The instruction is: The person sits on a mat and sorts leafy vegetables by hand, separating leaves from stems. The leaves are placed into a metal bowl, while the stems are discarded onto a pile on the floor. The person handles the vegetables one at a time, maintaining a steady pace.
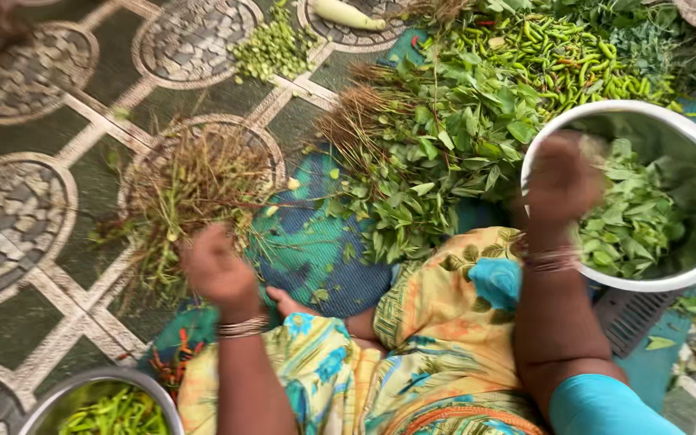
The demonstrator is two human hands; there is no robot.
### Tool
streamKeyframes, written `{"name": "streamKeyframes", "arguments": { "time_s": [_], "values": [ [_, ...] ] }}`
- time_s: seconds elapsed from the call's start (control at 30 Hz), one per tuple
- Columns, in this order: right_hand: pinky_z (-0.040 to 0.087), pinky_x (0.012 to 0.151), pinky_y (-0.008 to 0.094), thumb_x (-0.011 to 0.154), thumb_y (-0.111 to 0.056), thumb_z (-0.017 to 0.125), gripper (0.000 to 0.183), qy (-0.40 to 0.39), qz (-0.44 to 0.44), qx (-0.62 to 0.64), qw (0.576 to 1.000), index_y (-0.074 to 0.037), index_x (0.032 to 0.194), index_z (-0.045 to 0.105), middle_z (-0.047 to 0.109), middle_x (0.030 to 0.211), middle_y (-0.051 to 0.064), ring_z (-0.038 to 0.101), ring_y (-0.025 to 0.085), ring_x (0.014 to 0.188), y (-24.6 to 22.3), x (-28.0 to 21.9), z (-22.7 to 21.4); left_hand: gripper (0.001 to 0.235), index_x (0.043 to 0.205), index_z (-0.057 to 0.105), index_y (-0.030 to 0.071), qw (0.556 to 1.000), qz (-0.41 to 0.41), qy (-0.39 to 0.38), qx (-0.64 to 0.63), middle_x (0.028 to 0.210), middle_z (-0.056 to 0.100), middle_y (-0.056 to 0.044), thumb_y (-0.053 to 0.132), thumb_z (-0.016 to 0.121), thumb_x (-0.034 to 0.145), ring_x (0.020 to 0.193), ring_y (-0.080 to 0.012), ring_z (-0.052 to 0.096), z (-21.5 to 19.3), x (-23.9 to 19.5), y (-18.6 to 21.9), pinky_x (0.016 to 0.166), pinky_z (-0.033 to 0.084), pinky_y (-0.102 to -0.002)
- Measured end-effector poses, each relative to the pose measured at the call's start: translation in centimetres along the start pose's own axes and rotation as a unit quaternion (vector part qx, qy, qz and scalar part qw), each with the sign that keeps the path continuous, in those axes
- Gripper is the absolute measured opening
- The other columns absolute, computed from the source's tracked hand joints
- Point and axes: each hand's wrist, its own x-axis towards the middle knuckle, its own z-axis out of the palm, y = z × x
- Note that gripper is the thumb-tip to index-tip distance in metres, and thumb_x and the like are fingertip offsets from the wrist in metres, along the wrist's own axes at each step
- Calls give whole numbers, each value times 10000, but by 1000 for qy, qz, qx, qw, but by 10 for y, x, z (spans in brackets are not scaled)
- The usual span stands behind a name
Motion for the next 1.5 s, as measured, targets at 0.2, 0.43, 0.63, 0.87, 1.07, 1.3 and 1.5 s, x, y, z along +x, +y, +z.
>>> {"name": "streamKeyframes", "arguments": {
  "time_s": [0.2,0.43,0.63,0.87,1.07,1.3,1.5],
  "values": [
    [504,848,460,1018,-193,727,232,-79,199,-340,916,-31,1185,715,704,1108,164,630,268,950,96,0,-103,274,1192,640,-38,972,-80,-82,204,1215,602,-240,32,684,930,1073,-345,632,-33,65,-13,880,551,-441],
    [544,761,464,980,-206,713,221,-344,221,-242,880,-32,1106,764,707,954,248,694,402,868,121,-27,9,278,1223,714,69,932,-230,-257,113,1192,718,-171,226,658,1001,1070,-356,689,17,35,-23,932,536,-462],
    [573,773,485,909,-567,672,554,-528,311,-385,690,-20,928,759,733,949,222,717,380,846,142,-102,121,286,1202,714,100,880,-220,-393,150,1166,724,-150,260,649,974,999,-336,704,39,19,7,904,547,-458],
    [550,710,495,952,-264,674,214,-339,105,-266,896,-57,896,681,698,891,165,675,382,800,70,-89,108,260,1146,747,111,912,-189,-358,67,1133,743,-128,256,675,943,991,-342,707,56,-3,13,850,552,-432],
    [511,644,463,921,-176,727,190,-348,-57,-68,933,-61,849,594,614,808,141,623,356,752,-68,-92,103,406,1219,727,70,810,-457,-291,-225,1036,769,-106,389,553,1039,857,-197,703,94,-28,-1,760,548,-343],
    [526,676,425,803,-167,723,140,-441,-194,81,873,-68,870,649,669,886,111,646,295,771,-148,-131,107,380,1241,536,99,620,-615,-184,-451,928,723,-108,401,511,1011,773,-212,721,75,-28,-20,735,601,-387],
    [552,685,412,810,-187,754,102,-552,-169,65,814,-104,857,719,675,810,75,664,270,745,-121,-136,110,291,1215,577,20,719,-548,-168,-393,867,650,-56,247,565,1033,737,-186,680,73,-24,-31,670,624,-384]
  ]
}}
